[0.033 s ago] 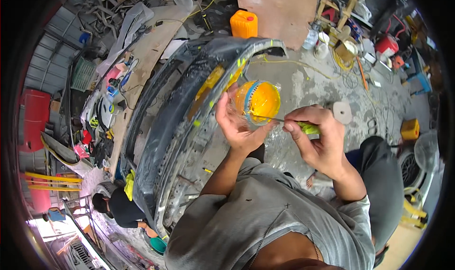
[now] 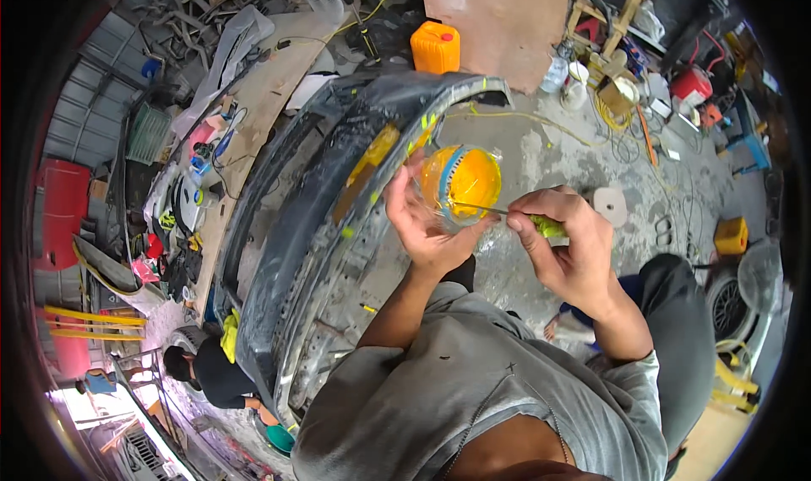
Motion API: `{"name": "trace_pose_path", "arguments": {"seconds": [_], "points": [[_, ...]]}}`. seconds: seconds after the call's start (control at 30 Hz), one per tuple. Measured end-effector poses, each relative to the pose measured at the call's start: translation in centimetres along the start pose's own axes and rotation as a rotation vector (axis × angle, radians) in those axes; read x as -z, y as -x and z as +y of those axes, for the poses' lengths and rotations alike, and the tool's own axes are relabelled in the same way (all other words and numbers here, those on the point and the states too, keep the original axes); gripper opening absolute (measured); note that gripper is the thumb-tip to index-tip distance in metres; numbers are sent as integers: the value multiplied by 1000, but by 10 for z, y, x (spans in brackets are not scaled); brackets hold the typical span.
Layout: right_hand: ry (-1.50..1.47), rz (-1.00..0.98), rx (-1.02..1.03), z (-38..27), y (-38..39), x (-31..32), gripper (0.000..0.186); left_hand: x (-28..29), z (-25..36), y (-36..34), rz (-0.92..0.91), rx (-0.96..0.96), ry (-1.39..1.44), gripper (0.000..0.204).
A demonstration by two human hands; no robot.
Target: Applying adhesive and tape to repair a car bumper in a workshop setting.
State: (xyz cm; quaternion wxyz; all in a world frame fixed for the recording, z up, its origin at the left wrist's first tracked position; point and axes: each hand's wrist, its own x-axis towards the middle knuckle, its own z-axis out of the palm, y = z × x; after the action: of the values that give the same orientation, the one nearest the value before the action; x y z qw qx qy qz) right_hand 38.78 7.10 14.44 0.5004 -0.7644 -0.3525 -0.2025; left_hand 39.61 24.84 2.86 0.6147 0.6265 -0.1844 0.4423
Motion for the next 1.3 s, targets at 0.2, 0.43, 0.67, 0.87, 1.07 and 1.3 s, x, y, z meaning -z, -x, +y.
{"name": "trace_pose_path", "arguments": {"seconds": [0.2, 0.43, 0.67, 0.87, 1.07, 1.3], "points": [[232, -44, 149, 144, -103, 28, 33, -68, -140, -62, -15, 56, -7, 117], [253, -28, -63, 297, -207, 36, 26, -152, -294, -136, 85, 190, -112, 117], [23, -83, -279, 431, -267, 59, 21, -221, -374, -162, 33, 391, -300, 102], [62, -504, -85, 564, -298, 92, 30, -285, -438, -148, 116, 643, -381, 106], [-3, -764, -143, 747, -354, 134, 33, -399, -562, -147, 169, 917, -210, 103], [-137, -1006, -62, 808, -470, 163, 34, -485, -614, -216, 429, 846, 1, 106]]}}
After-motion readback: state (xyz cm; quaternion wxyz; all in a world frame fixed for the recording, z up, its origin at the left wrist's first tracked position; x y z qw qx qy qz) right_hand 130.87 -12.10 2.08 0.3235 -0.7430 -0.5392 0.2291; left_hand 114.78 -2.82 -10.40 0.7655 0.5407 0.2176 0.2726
